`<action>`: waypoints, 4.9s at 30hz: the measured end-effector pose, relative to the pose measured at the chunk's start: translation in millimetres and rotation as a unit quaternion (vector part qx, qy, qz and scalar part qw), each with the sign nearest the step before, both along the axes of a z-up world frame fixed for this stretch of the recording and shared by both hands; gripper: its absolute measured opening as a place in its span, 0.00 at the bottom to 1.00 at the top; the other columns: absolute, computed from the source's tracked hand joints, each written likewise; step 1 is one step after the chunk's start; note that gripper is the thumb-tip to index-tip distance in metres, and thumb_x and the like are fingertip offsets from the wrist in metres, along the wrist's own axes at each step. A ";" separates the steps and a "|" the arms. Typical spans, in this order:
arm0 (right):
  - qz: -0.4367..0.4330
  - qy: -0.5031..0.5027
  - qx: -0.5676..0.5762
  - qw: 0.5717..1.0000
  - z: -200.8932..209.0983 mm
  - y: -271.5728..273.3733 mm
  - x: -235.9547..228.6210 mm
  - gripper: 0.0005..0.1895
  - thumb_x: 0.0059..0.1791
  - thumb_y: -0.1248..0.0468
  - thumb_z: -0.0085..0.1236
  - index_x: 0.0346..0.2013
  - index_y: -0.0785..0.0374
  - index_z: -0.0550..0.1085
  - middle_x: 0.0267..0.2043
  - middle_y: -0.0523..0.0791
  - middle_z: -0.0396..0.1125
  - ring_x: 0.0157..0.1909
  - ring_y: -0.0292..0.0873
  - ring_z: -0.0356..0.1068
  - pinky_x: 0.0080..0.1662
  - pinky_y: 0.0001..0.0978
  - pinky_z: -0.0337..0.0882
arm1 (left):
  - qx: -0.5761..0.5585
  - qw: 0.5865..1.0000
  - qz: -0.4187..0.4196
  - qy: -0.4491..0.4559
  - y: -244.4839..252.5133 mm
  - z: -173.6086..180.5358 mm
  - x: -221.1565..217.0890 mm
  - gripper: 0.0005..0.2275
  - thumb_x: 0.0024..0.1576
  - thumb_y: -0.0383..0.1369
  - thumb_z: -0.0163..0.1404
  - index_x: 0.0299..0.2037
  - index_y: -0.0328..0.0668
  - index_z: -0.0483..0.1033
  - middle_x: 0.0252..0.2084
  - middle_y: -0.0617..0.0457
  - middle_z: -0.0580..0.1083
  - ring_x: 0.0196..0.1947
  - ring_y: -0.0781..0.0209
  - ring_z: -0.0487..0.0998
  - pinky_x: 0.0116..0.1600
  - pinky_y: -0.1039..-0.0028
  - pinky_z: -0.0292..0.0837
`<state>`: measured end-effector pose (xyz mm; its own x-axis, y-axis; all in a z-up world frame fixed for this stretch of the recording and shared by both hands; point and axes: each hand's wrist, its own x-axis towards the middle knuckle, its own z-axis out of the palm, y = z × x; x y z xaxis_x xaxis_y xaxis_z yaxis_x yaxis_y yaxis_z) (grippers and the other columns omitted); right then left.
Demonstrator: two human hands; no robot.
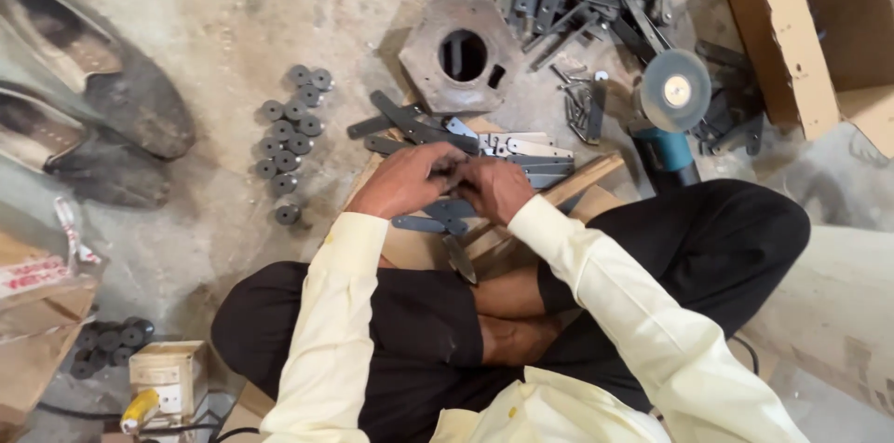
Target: Assembling and grinding metal hinge-like components using a hammer and an angle grinder.
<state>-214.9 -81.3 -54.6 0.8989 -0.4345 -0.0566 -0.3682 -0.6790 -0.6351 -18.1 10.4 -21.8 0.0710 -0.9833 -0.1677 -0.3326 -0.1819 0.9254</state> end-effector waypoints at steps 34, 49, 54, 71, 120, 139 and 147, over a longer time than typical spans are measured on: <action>-0.223 -0.268 0.201 0.915 20.2 -117.2 20.3 0.16 0.53 0.76 0.60 0.55 0.63 0.71 0.43 0.44 0.73 0.44 0.35 0.76 0.49 0.29 0.82 | 0.124 0.882 0.234 0.391 -29.4 -49.0 -23.1 0.12 0.66 0.35 0.47 0.46 0.30 0.74 0.39 0.46 0.80 0.34 0.60 0.84 0.38 0.72 0.82; -0.174 -0.196 0.170 0.950 22.0 -105.2 58.8 0.06 0.52 0.74 0.64 0.42 0.68 0.76 0.39 0.44 0.76 0.42 0.33 0.75 0.46 0.27 0.76 | 0.102 0.898 0.254 0.344 -35.7 -44.4 -26.3 0.10 0.64 0.31 0.46 0.45 0.31 0.76 0.35 0.46 0.80 0.28 0.60 0.84 0.32 0.75 0.81; -0.093 -0.210 -0.102 0.968 31.8 -89.1 59.9 0.09 0.51 0.72 0.68 0.44 0.65 0.76 0.42 0.50 0.75 0.43 0.49 0.77 0.44 0.35 0.76 | 0.109 0.900 0.256 0.335 -35.9 -41.5 -24.1 0.11 0.64 0.31 0.46 0.46 0.31 0.77 0.35 0.47 0.80 0.28 0.61 0.84 0.32 0.75 0.82; 0.132 0.095 -0.037 0.986 57.9 -26.9 -26.8 0.23 0.37 0.61 0.72 0.45 0.59 0.76 0.42 0.49 0.71 0.43 0.54 0.73 0.41 0.45 0.73 | 0.090 0.890 0.259 0.364 -31.4 -46.8 -17.3 0.12 0.63 0.35 0.50 0.42 0.30 0.78 0.33 0.48 0.81 0.26 0.62 0.84 0.29 0.76 0.79; -0.063 -0.299 -0.127 0.944 84.5 -91.0 -10.1 0.25 0.63 0.68 0.58 0.74 0.53 0.65 0.50 0.51 0.73 0.45 0.45 0.75 0.47 0.35 0.78 | 0.100 0.911 0.302 0.262 -35.1 -34.4 -20.0 0.14 0.64 0.36 0.48 0.33 0.32 0.79 0.21 0.51 0.76 0.15 0.66 0.77 0.20 0.75 0.72; -0.088 -0.137 -0.183 0.970 83.7 -87.7 -10.1 0.28 0.57 0.71 0.66 0.70 0.51 0.69 0.40 0.48 0.75 0.32 0.41 0.72 0.32 0.34 0.73 | 0.111 0.909 0.293 0.275 -34.7 -45.0 -21.7 0.14 0.63 0.36 0.47 0.34 0.32 0.78 0.22 0.51 0.76 0.16 0.64 0.77 0.20 0.73 0.74; -0.087 -0.092 -0.195 0.973 71.5 -85.1 -12.7 0.29 0.53 0.66 0.67 0.68 0.48 0.71 0.38 0.47 0.73 0.35 0.45 0.72 0.37 0.37 0.73 | 0.100 0.911 0.293 0.271 -37.6 -49.4 -19.8 0.14 0.64 0.36 0.47 0.34 0.31 0.78 0.22 0.49 0.76 0.16 0.64 0.77 0.21 0.73 0.74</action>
